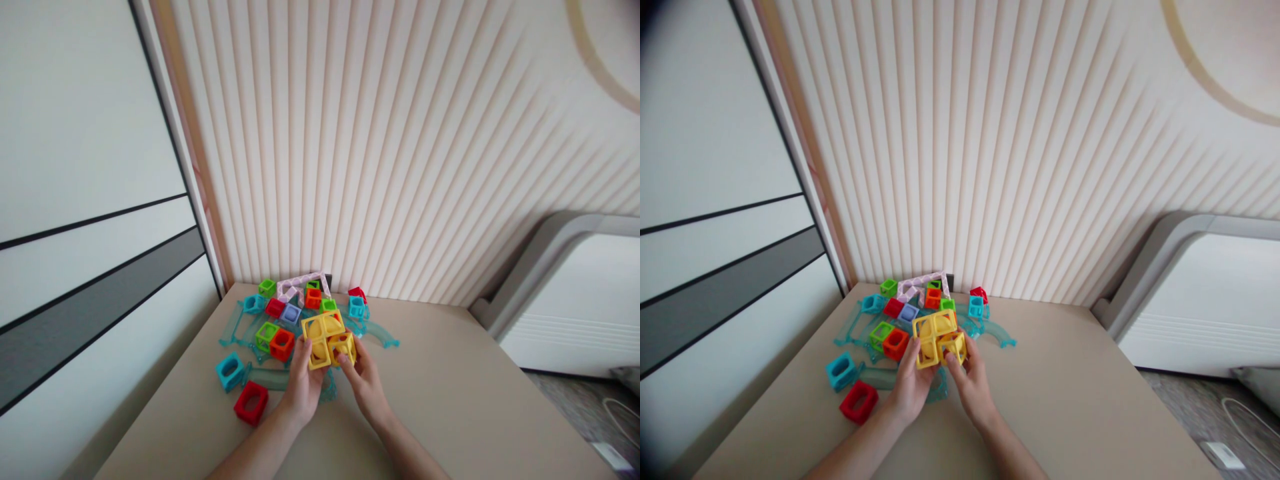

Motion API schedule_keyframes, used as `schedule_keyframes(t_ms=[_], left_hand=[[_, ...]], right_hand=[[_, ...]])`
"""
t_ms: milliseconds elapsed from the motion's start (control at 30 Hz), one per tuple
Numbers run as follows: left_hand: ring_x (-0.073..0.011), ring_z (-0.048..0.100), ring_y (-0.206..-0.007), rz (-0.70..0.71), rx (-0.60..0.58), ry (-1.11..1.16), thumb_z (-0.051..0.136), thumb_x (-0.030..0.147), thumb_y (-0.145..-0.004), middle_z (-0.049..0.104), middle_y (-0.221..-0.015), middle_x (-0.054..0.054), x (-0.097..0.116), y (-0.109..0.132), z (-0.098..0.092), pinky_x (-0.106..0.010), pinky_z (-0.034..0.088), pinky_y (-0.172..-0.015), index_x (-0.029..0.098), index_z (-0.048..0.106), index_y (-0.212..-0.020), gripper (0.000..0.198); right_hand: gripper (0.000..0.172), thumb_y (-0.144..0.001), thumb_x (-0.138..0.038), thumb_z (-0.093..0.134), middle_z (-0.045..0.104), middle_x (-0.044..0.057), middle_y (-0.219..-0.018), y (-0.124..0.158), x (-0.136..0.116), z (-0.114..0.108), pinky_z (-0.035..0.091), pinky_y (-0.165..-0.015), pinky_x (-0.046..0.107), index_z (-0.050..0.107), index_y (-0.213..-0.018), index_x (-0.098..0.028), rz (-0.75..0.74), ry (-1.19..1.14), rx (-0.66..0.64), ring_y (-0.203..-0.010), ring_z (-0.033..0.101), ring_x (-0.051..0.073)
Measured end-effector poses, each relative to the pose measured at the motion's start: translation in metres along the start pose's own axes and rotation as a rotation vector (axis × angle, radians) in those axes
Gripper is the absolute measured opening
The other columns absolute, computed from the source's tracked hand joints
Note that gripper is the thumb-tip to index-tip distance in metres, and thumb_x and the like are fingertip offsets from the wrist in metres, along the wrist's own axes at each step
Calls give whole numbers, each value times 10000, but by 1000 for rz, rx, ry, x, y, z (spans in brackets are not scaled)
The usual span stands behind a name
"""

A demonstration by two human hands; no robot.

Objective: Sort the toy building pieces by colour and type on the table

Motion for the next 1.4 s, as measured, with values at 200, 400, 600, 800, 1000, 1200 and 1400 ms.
schedule_keyframes(t_ms=[200, 400, 600, 800, 1000, 1200, 1400], left_hand=[[-252, 679, -1048, 69, 84, -7, 755, 478, -802, 735, -1076, -44, 5, 0, -11, -398, 486, -955, 238, 671, -1095, 388], [-263, 666, -1088, 50, 62, -3, 741, 501, -812, 730, -1122, -56, 2, 0, -10, -385, 479, -957, 234, 685, -1065, 372], [-256, 660, -1106, 43, 112, 23, 763, 507, -787, 722, -1171, -58, -1, -3, -18, -382, 482, -976, 232, 683, -1114, 434], [-272, 652, -1146, 65, 75, -29, 730, 516, -819, 700, -1214, -59, 4, 1, -10, -396, 500, -977, 257, 622, -1206, 478], [-285, 652, -1161, 42, 18, -117, 786, 425, -791, 694, -1217, -80, 5, 7, 0, -390, 513, -965, 281, 503, -1343, 637], [-295, 652, -1157, 65, 25, -123, 752, 462, -813, 695, -1201, -83, 10, 8, 3, -401, 513, -973, 256, 557, -1243, 515], [-298, 646, -1170, 81, -10, -181, 773, 433, -798, 672, -1255, -104, 8, 8, 4, -415, 509, -983, 274, 481, -1343, 639]], right_hand=[[588, -852, -696, 566, 764, 92, -971, -1, 5, -9, 553, -852, 371, 751, -1022, -164, 90, -30, 100, -1000, 679, 297], [602, -890, -710, 471, 755, 65, -829, 0, 24, -20, 542, -739, 329, 768, -955, -190, 92, -3, 144, -804, 683, 250], [530, -932, -664, 430, 767, 48, -923, 0, 32, -29, 540, -812, 345, 765, -982, -256, 48, 43, 182, -888, 684, 243], [527, -874, -676, 544, 768, 54, -932, 2, 28, -23, 532, -829, 335, 770, -969, -210, 57, 40, 150, -957, 671, 265], [467, -819, -651, 634, 767, 50, -940, 7, 35, -25, 534, -813, 316, 771, -932, -220, 112, -29, 215, -971, 665, 261], [414, -845, -568, 661, 757, 53, -940, 2, 22, -7, 534, -783, 316, 746, -1008, -198, 114, -153, 72, -909, 670, 240], [417, -793, -563, 719, 763, 52, -932, -3, 17, -8, 539, -811, 344, 754, -989, -197, 137, -180, 93, -836, 688, 234]])
Point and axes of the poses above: each hand's wrist, its own y-axis away from the middle knuckle, its own z-axis out of the palm, x = y × z, the point moved 9 cm from there along -y, towards the middle knuckle
